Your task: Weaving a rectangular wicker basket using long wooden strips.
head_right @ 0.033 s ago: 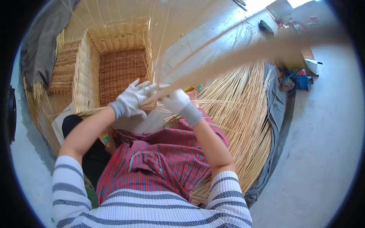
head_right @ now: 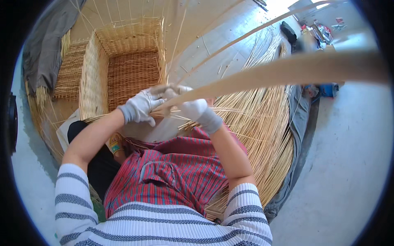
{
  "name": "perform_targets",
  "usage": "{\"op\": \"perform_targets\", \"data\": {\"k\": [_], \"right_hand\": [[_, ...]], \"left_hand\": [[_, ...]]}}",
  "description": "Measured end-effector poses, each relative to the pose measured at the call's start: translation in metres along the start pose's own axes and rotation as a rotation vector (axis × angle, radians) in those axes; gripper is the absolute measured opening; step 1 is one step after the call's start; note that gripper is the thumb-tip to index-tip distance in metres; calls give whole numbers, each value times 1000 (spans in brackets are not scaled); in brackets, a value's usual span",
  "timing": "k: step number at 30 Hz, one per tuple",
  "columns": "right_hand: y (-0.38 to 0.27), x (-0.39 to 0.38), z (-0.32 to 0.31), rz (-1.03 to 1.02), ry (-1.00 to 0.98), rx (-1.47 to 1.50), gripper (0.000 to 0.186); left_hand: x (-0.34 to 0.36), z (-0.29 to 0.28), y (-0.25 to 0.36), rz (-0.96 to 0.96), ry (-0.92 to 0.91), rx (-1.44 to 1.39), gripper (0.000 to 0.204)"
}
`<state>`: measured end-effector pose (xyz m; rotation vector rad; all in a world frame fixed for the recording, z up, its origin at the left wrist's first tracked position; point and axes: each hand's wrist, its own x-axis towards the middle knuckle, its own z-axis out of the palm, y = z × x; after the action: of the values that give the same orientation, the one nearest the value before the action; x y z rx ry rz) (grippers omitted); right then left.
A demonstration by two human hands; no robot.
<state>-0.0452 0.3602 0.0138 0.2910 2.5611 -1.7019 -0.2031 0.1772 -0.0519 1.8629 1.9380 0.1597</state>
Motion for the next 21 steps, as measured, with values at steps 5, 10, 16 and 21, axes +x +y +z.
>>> {"op": "perform_targets", "data": {"k": [5,10,16,21], "right_hand": [[-55,-11,-26,-52,-617,239,48],[-32,-80,43,-223,-821,-514,12],[128,-21,-46,-16,303,115,7],[180,-25,-38,299,93,684,12]], "left_hand": [[-6,25,-17,101,199,-558,74],[-6,20,-16,44,86,-435,48],[-4,10,-10,28,76,-549,42],[-8,20,-12,34,212,-484,39]]}}
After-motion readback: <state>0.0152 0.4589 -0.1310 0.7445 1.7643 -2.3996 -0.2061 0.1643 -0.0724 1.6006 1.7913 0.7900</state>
